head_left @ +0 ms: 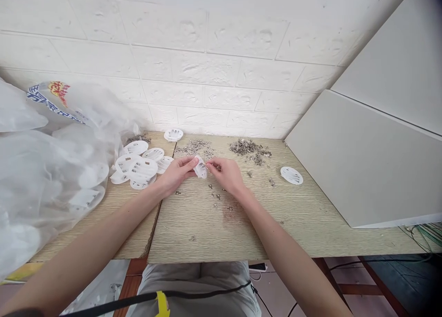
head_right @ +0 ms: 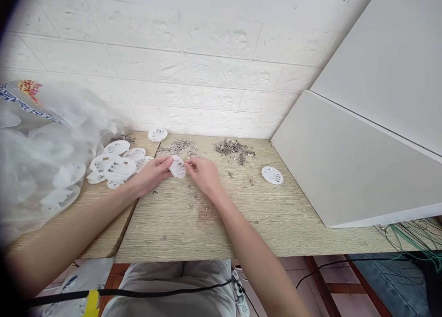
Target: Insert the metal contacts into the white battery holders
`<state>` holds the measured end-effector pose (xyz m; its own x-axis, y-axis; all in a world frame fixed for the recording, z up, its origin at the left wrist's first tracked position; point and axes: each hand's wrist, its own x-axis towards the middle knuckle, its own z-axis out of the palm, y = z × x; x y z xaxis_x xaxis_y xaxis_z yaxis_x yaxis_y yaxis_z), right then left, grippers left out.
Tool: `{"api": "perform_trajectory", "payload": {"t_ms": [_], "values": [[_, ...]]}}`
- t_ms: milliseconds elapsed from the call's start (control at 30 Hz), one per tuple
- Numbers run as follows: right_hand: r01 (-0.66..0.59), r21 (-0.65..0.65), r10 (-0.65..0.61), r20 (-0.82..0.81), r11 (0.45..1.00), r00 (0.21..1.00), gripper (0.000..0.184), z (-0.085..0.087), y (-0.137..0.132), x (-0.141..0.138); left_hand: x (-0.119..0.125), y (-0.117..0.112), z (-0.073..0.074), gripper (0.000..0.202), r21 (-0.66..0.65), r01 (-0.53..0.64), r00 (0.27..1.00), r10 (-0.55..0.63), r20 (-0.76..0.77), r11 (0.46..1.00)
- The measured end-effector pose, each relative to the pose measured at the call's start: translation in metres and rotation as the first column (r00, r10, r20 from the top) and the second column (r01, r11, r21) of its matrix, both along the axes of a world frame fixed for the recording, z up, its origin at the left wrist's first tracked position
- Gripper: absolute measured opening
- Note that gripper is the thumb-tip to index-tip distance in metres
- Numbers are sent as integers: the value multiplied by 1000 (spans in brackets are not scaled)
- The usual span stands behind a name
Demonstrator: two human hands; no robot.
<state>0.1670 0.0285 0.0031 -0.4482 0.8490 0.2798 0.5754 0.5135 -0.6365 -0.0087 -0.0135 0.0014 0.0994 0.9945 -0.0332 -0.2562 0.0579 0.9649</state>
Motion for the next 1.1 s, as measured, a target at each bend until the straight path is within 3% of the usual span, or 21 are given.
{"api": "perform_trajectory", "payload": {"t_ms": [367, 733, 1000, 1100], "values": [[-17, -58, 21, 73, 998, 997, 19, 2, -2, -2, 0, 0, -4, 37, -25, -11, 1000, 11, -19, 1000], [-18, -5, 19, 133, 1000, 991, 21, -5, -2, -4, -1, 0, -10, 35, -7, -9, 999, 9, -53, 1000], [-52, -126, 46, -47, 991, 998, 18, 3, 2, 1, -5, 2, -6, 35, -23, 15, 1000, -15, 5, 1000], [-35, -145, 32, -21, 989, 999, 18, 4, 2, 3, -6, 3, -6, 36, -42, 3, 1000, -2, 11, 999]]}}
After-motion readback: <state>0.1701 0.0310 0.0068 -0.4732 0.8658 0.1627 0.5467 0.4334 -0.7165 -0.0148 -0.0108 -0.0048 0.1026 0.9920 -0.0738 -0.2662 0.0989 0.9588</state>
